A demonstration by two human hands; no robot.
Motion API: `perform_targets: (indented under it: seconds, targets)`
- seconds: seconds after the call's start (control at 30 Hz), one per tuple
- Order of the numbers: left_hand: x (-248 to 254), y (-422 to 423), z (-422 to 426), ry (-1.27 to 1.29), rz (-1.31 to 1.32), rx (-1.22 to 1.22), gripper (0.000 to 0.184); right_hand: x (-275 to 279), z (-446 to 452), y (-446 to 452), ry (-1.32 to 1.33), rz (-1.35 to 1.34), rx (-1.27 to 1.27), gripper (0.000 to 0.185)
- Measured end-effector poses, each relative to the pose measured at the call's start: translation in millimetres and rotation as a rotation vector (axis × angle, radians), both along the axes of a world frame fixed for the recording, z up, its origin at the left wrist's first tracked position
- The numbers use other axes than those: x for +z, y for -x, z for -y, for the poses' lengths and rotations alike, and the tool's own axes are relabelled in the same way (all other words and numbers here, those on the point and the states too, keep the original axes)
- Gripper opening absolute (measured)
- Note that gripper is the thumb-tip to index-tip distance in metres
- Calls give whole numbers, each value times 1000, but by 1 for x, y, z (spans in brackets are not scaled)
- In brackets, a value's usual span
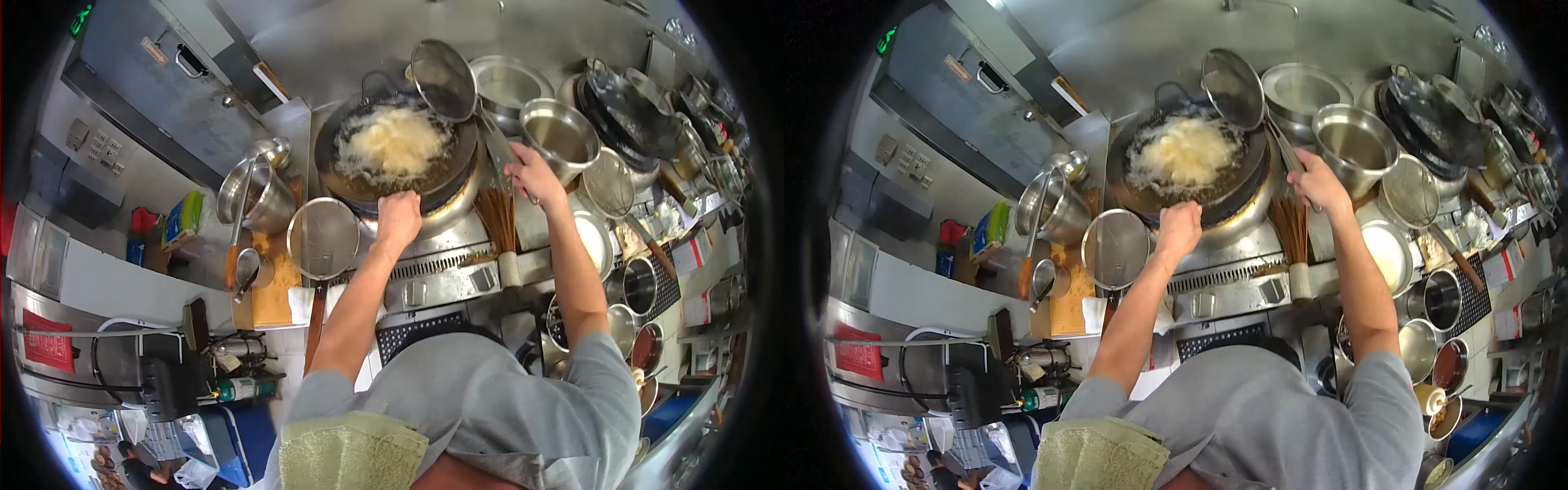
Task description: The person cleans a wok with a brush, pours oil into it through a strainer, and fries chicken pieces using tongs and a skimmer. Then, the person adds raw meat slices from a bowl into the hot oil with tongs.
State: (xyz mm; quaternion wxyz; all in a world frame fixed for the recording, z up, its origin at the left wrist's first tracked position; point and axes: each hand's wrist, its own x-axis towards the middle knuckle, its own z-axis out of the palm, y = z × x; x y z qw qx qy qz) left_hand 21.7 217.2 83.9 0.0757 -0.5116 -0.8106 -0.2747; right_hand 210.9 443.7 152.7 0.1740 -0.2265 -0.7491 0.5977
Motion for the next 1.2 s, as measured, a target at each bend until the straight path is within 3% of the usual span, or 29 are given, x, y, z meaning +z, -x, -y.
perform_targets:
  seconds: [0.13, 0.3, 0.4, 0.57, 0.7, 0.8, 0.97, 1.1, 1.2]
  targets:
    - [19, -1, 7, 20, -25, -31, 24, 5, -18, 9, -53, 55, -8, 43]
    - [-3, 1, 3, 53, 5, 2, 22, -8, -53, 30, 36, 113, 101, 55]
    - [22, -6, 8, 54, -8, -22, 23, -2, -59, 41, -65, 266, 160, 60]
    - [9, -3, -1, 99, 40, -5, 24, -12, -78, 54, 40, 261, 192, 32]
    - [10, -7, 2, -20, -11, 6, 23, 3, -71, 55, 47, 298, 258, 29]
    - [16, 0, 5, 16, 39, -39, 23, 9, -69, 54, 67, 276, 270, 35]
    - [0, -1, -2, 34, 48, 16, 23, 21, -60, 50, -143, 272, 218, 55]
    - [23, -3, 7, 27, 61, -35, 23, 30, -48, 43, -218, 252, 122, 58]
    - [2, 0, -2, 10, 58, -1, 23, 39, -41, 40, -369, 260, 93, 58]
